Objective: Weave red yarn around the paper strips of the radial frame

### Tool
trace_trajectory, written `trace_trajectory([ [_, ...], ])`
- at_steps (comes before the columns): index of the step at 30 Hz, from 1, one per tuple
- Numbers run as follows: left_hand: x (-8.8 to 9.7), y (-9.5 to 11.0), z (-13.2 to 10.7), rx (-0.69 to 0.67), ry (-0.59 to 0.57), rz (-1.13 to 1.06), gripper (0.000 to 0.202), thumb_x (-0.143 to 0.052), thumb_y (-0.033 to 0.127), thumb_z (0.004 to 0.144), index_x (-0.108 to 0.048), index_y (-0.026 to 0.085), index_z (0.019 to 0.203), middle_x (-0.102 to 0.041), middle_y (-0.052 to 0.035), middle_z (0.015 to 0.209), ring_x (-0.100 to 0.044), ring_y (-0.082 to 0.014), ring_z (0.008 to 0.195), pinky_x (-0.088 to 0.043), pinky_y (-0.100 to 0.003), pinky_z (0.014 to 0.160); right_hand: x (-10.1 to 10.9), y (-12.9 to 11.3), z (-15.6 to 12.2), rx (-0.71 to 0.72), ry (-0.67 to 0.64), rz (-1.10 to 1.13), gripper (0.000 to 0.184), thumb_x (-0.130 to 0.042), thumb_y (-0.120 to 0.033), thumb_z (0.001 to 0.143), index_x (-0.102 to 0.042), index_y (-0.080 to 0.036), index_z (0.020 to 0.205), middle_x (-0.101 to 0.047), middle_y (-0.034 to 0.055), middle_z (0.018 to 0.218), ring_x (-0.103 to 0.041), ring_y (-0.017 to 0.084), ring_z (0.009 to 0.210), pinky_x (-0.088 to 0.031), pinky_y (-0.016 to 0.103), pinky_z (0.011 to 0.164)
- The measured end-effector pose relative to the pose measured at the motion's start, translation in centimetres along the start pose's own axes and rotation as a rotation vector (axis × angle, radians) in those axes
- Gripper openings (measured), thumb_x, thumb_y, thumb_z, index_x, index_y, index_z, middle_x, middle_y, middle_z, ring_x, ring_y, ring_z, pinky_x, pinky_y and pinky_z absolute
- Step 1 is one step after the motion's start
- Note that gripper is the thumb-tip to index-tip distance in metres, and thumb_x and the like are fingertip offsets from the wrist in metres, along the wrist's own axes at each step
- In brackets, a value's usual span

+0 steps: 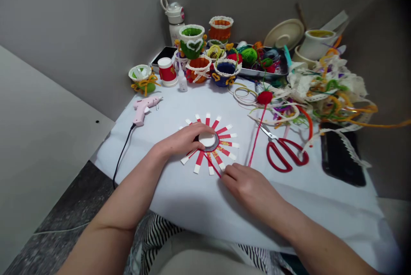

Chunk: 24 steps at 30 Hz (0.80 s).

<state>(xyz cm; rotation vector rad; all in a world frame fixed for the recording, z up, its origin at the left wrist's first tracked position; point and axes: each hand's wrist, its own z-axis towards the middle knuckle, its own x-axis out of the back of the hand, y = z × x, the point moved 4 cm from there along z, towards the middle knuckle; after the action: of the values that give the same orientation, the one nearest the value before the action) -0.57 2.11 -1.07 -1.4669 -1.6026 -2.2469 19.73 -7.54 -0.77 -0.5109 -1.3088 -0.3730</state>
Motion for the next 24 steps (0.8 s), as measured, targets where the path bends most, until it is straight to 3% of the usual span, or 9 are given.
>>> trace_trajectory([
  [7,0.0,0.2,0.0,0.024,-0.007,-0.002,0.050,-0.066,0.009,0.086,-0.060,0.025,0.133,-0.064,-0.0072,0.136,-0.056,-0.0244,0.130,-0.044,-0.045,0.114,0.1,2.1,-0.5,-0.229,-0.015,-0.071,0.023,-0.053,-0.001,0.092,-0.065,-0.017,0.079,-0.063,0.0061,0.080,-0.055,0.020,0.074,-0.033,0.033,0.061],
  [11,0.0,0.2,0.0,0.027,-0.008,-0.006,0.050,-0.066,0.010,0.086,-0.060,0.025,0.133,-0.064,-0.0076,0.137,-0.056,-0.0245,0.130,-0.044,-0.045,0.114,-0.2,4.2,-0.2,-0.384,-0.018,0.023,0.024,-0.048,-0.007,0.097,-0.068,-0.017,0.087,-0.064,0.0079,0.086,-0.058,0.022,0.081,-0.036,0.033,0.065],
  [18,-0.2,0.1,0.0,-0.006,-0.002,0.001,0.049,-0.064,0.006,0.084,-0.061,0.024,0.129,-0.065,-0.0077,0.132,-0.057,-0.0256,0.127,-0.046,-0.046,0.111,-1.5,7.7,2.0,-0.543,0.236,0.233,0.019,-0.051,-0.021,0.098,-0.064,-0.019,0.085,-0.063,0.0074,0.083,-0.060,0.024,0.082,-0.044,0.035,0.071],
  [24,-0.4,0.9,-0.1,-0.054,0.012,0.029,0.045,-0.068,0.015,0.088,-0.058,0.025,0.131,-0.058,-0.0101,0.139,-0.051,-0.0270,0.134,-0.044,-0.047,0.114,-2.0,7.8,2.3,-0.558,0.256,0.296,0.017,-0.052,-0.023,0.098,-0.065,-0.020,0.087,-0.064,0.0066,0.085,-0.061,0.022,0.081,-0.045,0.034,0.072],
])
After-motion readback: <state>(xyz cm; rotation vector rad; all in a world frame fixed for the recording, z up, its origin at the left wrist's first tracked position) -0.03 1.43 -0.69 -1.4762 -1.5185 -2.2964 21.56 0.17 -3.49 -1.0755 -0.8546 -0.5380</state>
